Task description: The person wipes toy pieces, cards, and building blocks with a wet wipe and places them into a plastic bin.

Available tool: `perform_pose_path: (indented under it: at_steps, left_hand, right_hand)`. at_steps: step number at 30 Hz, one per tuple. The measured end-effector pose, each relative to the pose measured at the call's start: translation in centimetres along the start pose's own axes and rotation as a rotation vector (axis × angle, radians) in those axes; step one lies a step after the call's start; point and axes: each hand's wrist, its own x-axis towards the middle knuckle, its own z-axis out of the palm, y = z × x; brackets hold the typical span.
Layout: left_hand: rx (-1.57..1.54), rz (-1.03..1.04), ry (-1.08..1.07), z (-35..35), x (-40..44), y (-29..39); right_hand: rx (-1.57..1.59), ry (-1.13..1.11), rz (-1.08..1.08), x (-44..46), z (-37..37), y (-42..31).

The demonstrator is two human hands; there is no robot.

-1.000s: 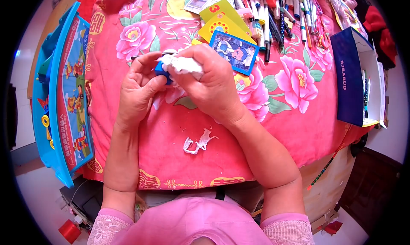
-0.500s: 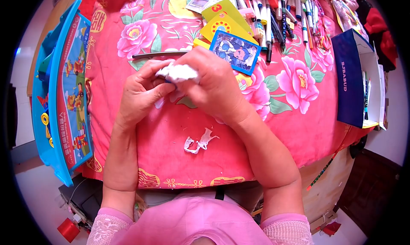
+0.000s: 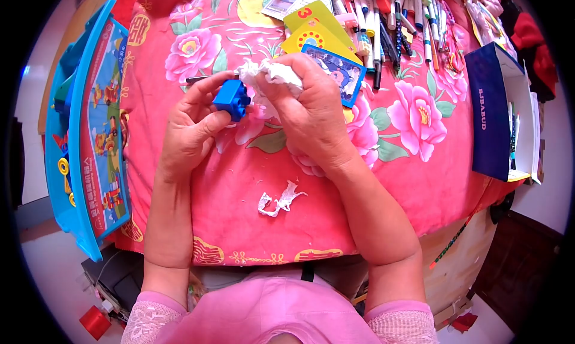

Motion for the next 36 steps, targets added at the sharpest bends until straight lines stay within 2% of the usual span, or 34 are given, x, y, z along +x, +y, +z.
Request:
perform_pose_path:
  at_steps: [2,5,8,15,18,19,22,23,26,30,31,34,36]
  left_hand:
    - [-0.013,-0.041,-0.014,0.2,0.0,-0.2]
    - [-0.111,-0.026,-0.005,0.5,-0.2,-0.1]
    - [-0.244,0.015,0.026,0.1,-0.1,-0.2]
    - [-0.304,0.013,0.038,-0.5,0.1,-0.1]
    - [-0.292,0.019,0.181,-0.3,0.3,-0.4]
    - [-0.253,0.025,0.190,-0.3,0.3,-0.5]
    - [-0.156,0.025,0.195,-0.1,0.3,-0.6]
    - [-0.136,0.016,0.183,0.0,0.3,-0.3]
    - [-0.056,0.020,0.153,0.5,0.2,-0.4]
    - [-0.009,0.123,0.102,1.1,0.0,-1.2]
    - [-0.044,0.129,0.181,1.6,0.1,-1.3]
    - [0.055,0.014,0.205,0.7,0.0,-1.0]
    - [0.016,0.003,0.207,0.7,0.1,-0.9]
  right_hand:
    - [0.157,-0.006,0.113,-0.3,0.1,-1.1]
    - [0.118,-0.130,0.196,-0.4,0.0,-0.9]
    - [0.071,-0.187,0.094,-0.4,0.3,0.1]
    - [0.026,-0.242,0.084,-0.5,0.3,0.0]
    - [-0.002,-0.343,0.052,-0.9,0.4,-0.3]
    - [-0.105,-0.346,-0.091,-0.8,0.4,-0.1]
    - [0.085,-0.223,0.023,-1.2,0.8,-0.5]
    - [0.038,-0.146,-0.095,-1.1,0.8,-0.2]
    - [0.104,-0.058,-0.115,-1.1,0.9,-0.3]
    - [-0.094,-0.056,-0.377,-0.7,0.8,0.5]
    - [-0.125,-0.073,-0.383,-0.7,0.7,0.5]
    - [-0.196,-0.107,-0.395,-0.6,0.6,0.3]
    - [-0.216,-0.108,-0.392,-0.6,0.6,0.3]
